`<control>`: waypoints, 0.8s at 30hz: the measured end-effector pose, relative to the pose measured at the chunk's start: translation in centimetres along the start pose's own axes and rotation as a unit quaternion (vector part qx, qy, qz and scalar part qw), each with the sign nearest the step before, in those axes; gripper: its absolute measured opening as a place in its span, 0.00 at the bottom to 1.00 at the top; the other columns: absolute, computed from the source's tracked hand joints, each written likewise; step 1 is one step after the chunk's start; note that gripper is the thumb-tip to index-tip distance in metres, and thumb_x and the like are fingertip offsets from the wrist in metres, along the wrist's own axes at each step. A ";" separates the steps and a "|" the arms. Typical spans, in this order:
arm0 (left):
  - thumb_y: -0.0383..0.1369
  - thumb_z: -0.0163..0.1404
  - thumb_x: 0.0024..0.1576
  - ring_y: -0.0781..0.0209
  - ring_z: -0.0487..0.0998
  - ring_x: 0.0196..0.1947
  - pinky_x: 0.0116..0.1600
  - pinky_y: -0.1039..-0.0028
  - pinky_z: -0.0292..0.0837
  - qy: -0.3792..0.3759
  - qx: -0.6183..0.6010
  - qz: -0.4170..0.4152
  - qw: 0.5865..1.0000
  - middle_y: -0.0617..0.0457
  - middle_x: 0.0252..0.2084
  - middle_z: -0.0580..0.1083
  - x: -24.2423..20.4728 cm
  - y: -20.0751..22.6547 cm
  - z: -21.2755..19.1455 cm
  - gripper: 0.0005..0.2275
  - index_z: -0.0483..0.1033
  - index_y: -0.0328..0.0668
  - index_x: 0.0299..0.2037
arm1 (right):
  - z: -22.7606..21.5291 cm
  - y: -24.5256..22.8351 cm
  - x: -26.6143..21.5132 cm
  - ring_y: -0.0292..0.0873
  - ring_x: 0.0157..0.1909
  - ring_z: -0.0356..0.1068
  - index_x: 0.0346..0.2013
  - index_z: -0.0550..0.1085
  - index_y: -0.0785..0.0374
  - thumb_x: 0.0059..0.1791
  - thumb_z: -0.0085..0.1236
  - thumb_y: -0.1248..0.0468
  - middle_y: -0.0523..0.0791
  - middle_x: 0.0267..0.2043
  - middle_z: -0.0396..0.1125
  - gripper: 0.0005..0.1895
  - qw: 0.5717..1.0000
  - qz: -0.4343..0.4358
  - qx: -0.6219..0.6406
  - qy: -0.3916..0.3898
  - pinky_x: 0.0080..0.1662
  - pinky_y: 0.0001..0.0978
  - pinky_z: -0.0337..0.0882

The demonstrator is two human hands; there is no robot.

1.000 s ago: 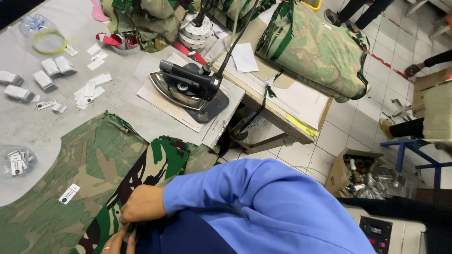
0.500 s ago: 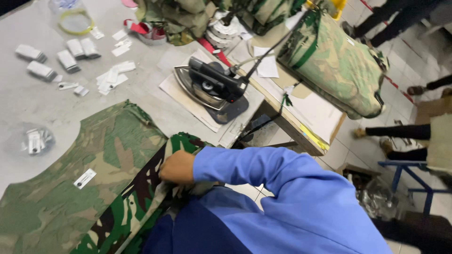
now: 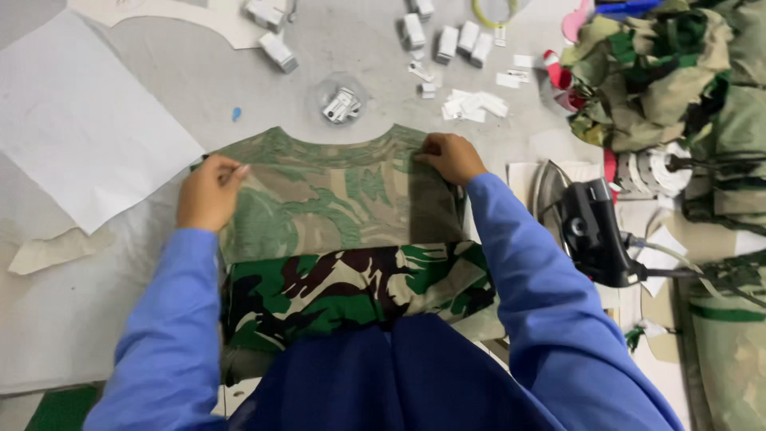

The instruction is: The person irons a camouflage t-shirt on a table, repeatedly placing small white labels on the garment and pressing them with an iron. The person also writes on a piece of paper with a pencil and handles various small white boxes and papers on the table.

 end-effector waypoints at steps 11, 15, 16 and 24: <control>0.46 0.55 0.60 0.56 0.81 0.36 0.39 0.66 0.77 0.210 0.069 0.129 0.967 0.56 0.32 0.79 0.1 3.1 2.9 0.11 0.76 0.53 0.43 | 1.9 -0.8 -2.6 0.46 0.24 0.69 0.39 0.67 0.50 0.55 0.49 0.56 0.39 0.27 0.64 0.05 0.939 -0.081 -0.136 0.306 0.28 0.40 0.69; 0.46 0.57 0.60 0.67 0.78 0.28 0.35 0.75 0.75 0.280 0.126 0.173 0.936 0.66 0.28 0.76 0.2 2.0 2.1 0.06 0.78 0.63 0.42 | 2.7 -0.9 -1.6 0.46 0.24 0.68 0.39 0.69 0.49 0.53 0.49 0.56 0.39 0.26 0.61 0.03 0.912 -0.129 -0.182 0.344 0.27 0.39 0.69; 0.49 0.52 0.64 0.67 0.76 0.24 0.32 0.74 0.72 0.231 0.141 0.110 0.956 0.66 0.24 0.75 0.7 2.1 1.9 0.07 0.77 0.66 0.42 | 2.8 -1.5 -0.7 0.48 0.25 0.70 0.38 0.68 0.49 0.54 0.50 0.54 0.40 0.26 0.63 0.05 0.932 -0.108 -0.168 0.304 0.28 0.41 0.69; 0.43 0.45 0.61 0.45 0.63 0.63 0.58 0.50 0.61 0.193 0.184 0.301 0.916 0.47 0.64 0.61 -3.1 9.9 4.3 0.21 0.64 0.56 0.64 | -2.8 -13.9 6.0 0.45 0.36 0.70 0.37 0.74 0.53 0.44 0.64 0.61 0.40 0.28 0.67 0.10 0.900 -0.291 -0.155 0.286 0.37 0.35 0.72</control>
Point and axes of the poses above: each hand's wrist, its own x-axis towards the middle knuckle, its own z-axis out of the palm, y = z × x, the point moved 3 cm from there along x, towards the middle knuckle
